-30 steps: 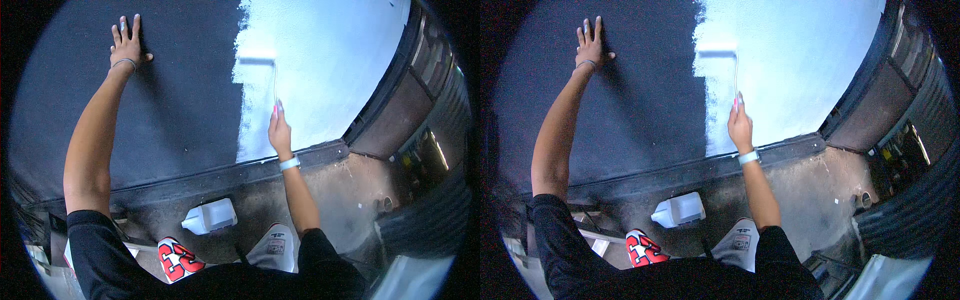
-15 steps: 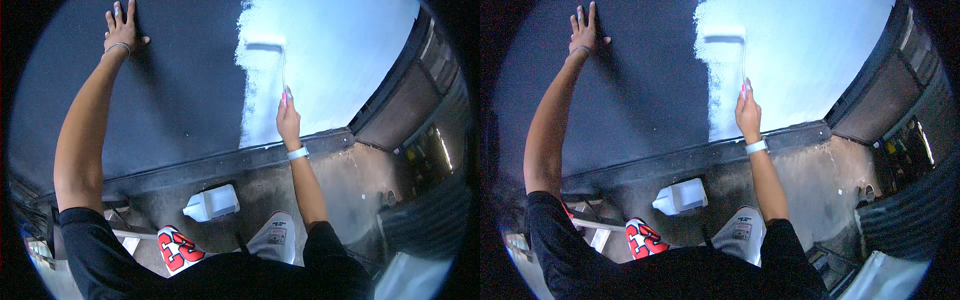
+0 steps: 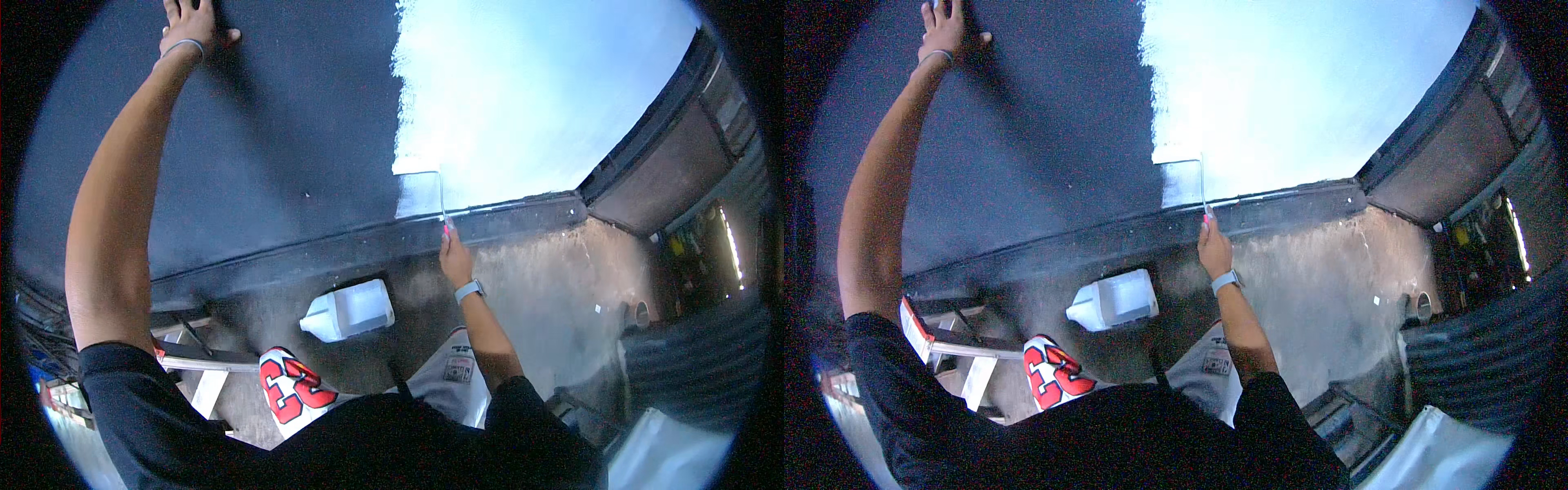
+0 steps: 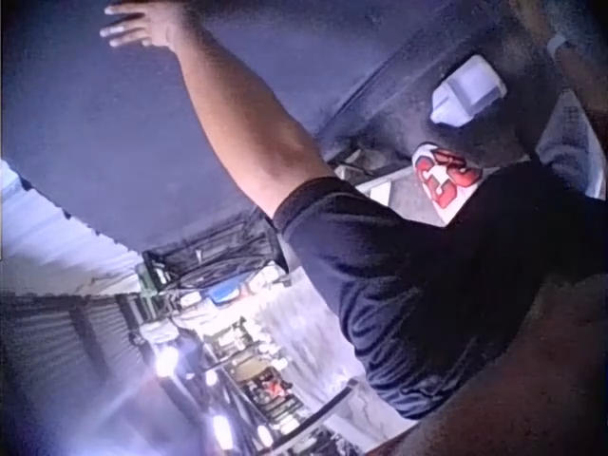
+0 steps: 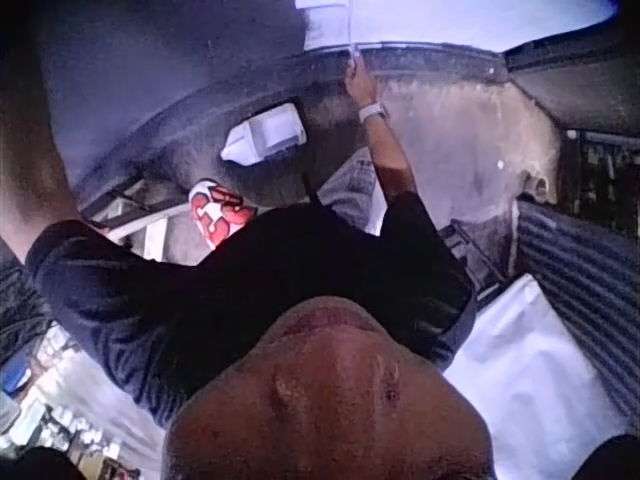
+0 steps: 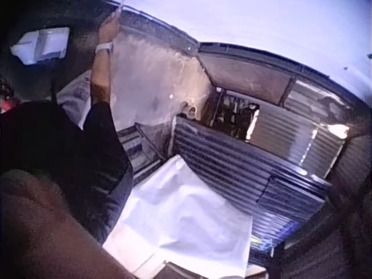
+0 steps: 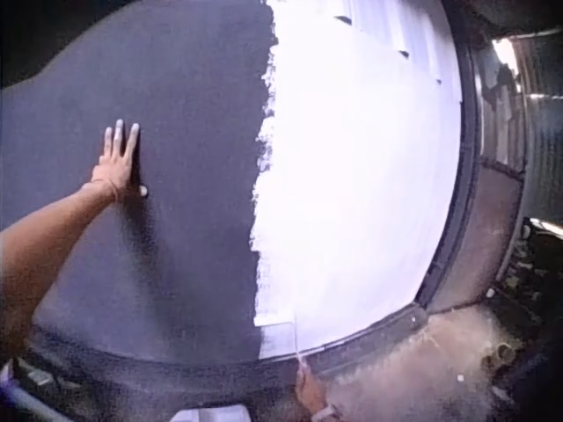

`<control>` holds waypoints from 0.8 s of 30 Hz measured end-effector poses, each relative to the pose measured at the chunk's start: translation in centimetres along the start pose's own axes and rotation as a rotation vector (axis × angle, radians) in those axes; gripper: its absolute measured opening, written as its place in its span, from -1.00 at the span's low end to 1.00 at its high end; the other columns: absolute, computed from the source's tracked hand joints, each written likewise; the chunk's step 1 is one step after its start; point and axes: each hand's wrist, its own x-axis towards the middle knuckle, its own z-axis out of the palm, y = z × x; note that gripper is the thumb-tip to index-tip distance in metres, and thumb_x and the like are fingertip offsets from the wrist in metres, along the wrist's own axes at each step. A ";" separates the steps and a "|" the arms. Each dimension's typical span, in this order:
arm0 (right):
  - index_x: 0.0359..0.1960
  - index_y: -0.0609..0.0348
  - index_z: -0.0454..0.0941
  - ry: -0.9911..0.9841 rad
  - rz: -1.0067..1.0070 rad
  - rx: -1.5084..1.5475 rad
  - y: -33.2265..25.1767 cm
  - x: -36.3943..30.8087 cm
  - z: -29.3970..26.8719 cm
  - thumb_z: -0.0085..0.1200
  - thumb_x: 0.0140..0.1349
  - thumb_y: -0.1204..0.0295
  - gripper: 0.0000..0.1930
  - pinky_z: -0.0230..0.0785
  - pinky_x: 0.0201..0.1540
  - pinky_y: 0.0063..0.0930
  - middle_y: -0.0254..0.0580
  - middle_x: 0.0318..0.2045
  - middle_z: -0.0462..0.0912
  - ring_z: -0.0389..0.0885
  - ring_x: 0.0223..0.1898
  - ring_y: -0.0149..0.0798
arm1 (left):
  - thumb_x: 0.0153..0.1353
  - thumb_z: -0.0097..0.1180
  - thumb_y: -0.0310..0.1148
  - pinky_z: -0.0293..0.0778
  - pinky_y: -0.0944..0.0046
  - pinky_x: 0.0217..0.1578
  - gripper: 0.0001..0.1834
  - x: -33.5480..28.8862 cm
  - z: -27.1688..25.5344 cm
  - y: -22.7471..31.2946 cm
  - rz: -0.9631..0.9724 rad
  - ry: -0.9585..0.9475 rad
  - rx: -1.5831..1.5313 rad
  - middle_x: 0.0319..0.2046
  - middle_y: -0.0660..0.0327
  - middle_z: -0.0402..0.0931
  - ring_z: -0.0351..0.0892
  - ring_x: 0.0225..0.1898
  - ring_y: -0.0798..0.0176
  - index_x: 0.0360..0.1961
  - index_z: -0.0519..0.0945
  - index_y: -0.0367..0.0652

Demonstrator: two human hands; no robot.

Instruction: Using a paint roller to apply white paint to a dark wall.

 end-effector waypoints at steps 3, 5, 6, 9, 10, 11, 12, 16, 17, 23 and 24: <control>0.30 -0.10 0.24 -0.055 0.043 -0.019 1.4 -0.8 2.2 -0.23 0.41 0.23 -0.56 0.39 -0.34 0.15 0.20 -0.39 0.63 0.58 -0.39 0.30 | -0.27 0.53 -0.02 0.12 -0.09 0.35 0.51 -0.3 -0.3 0.1 -0.002 0.001 0.008 0.47 -0.03 -0.54 -0.46 0.47 -0.19 0.45 -0.45 0.08; 0.27 -0.09 0.26 -0.101 0.066 -0.053 3.0 -1.3 3.6 -0.22 0.40 0.21 -0.58 0.39 -0.30 0.16 0.20 -0.34 0.63 0.58 -0.35 0.31 | -0.23 0.51 -0.03 0.11 -0.09 0.36 0.48 -0.8 -0.8 0.3 -0.009 -0.005 -0.011 0.47 -0.01 -0.55 -0.47 0.47 -0.18 0.45 -0.46 0.08; 0.24 -0.09 0.29 -0.140 0.077 -0.083 3.5 -1.3 4.3 -0.21 0.39 0.20 -0.59 0.40 -0.26 0.18 0.21 -0.30 0.64 0.58 -0.31 0.33 | -0.23 0.51 -0.03 0.11 -0.09 0.36 0.48 -0.8 -0.8 0.3 -0.013 -0.009 -0.004 0.47 -0.01 -0.55 -0.47 0.47 -0.18 0.45 -0.46 0.08; 0.18 -0.07 0.32 -0.321 0.229 -0.111 5.1 -1.0 6.0 -0.21 0.37 0.18 -0.61 0.41 -0.17 0.17 0.23 -0.24 0.63 0.58 -0.22 0.33 | -0.24 0.52 -0.01 0.11 -0.11 0.35 0.50 -0.3 -0.1 0.0 -0.003 -0.007 -0.003 0.47 0.00 -0.55 -0.47 0.48 -0.17 0.45 -0.47 0.12; 0.18 -0.07 0.32 -0.324 0.226 -0.115 5.8 -0.7 6.4 -0.21 0.37 0.18 -0.61 0.41 -0.17 0.17 0.23 -0.24 0.63 0.58 -0.22 0.33 | -0.24 0.52 -0.01 0.11 -0.11 0.35 0.50 0.0 0.2 -0.1 -0.008 -0.010 -0.003 0.47 0.00 -0.55 -0.47 0.48 -0.17 0.45 -0.47 0.12; 0.16 -0.05 0.35 -0.333 0.219 -0.109 6.4 -0.6 6.6 -0.21 0.36 0.18 -0.62 0.40 -0.13 0.16 0.23 -0.22 0.62 0.57 -0.19 0.34 | -0.25 0.52 0.00 0.10 -0.11 0.36 0.50 0.0 0.1 -0.1 0.000 0.000 -0.005 0.47 -0.01 -0.55 -0.47 0.48 -0.17 0.45 -0.47 0.13; 0.14 -0.04 0.37 -0.342 0.214 -0.103 6.9 -0.6 6.7 -0.22 0.36 0.18 -0.63 0.40 -0.09 0.15 0.23 -0.20 0.62 0.56 -0.15 0.35 | -0.26 0.53 0.00 0.10 -0.12 0.36 0.51 0.1 0.0 0.1 0.009 0.009 -0.009 0.47 -0.01 -0.55 -0.47 0.48 -0.17 0.45 -0.47 0.13; 0.07 -0.02 0.44 -0.389 0.161 -0.133 6.4 0.7 6.9 -0.22 0.34 0.20 -0.65 0.41 -0.09 0.14 0.23 -0.19 0.62 0.57 -0.16 0.34 | -0.24 0.52 -0.02 0.08 -0.12 0.36 0.49 0.1 0.8 -0.3 0.017 0.015 0.000 0.47 -0.03 -0.54 -0.45 0.48 -0.19 0.45 -0.47 0.12; 0.08 -0.01 0.43 -0.372 0.199 -0.121 6.3 0.7 6.5 -0.22 0.35 0.18 -0.64 0.41 -0.08 0.13 0.23 -0.18 0.61 0.55 -0.14 0.34 | -0.24 0.52 -0.02 0.08 -0.12 0.36 0.49 0.1 1.0 -0.5 0.018 0.007 0.010 0.47 -0.03 -0.54 -0.45 0.48 -0.19 0.45 -0.47 0.12; 0.01 0.01 0.49 -0.279 0.158 -0.112 6.2 2.0 5.4 -0.17 0.31 0.19 -0.65 0.42 -0.08 0.13 0.19 -0.17 0.63 0.58 -0.14 0.30 | -0.21 0.51 -0.03 0.04 -0.11 0.38 0.47 0.1 0.5 -0.3 0.026 0.097 0.008 0.47 -0.04 -0.54 -0.45 0.47 -0.20 0.45 -0.47 0.13; 0.06 -0.02 0.48 -0.335 0.156 -0.151 7.0 2.3 5.6 -0.19 0.33 0.15 -0.63 0.41 -0.06 0.11 0.16 -0.15 0.62 0.57 -0.12 0.30 | -0.21 0.51 -0.03 0.04 -0.11 0.38 0.47 0.0 0.2 0.0 0.030 0.094 -0.002 0.47 -0.04 -0.54 -0.45 0.47 -0.20 0.45 -0.47 0.13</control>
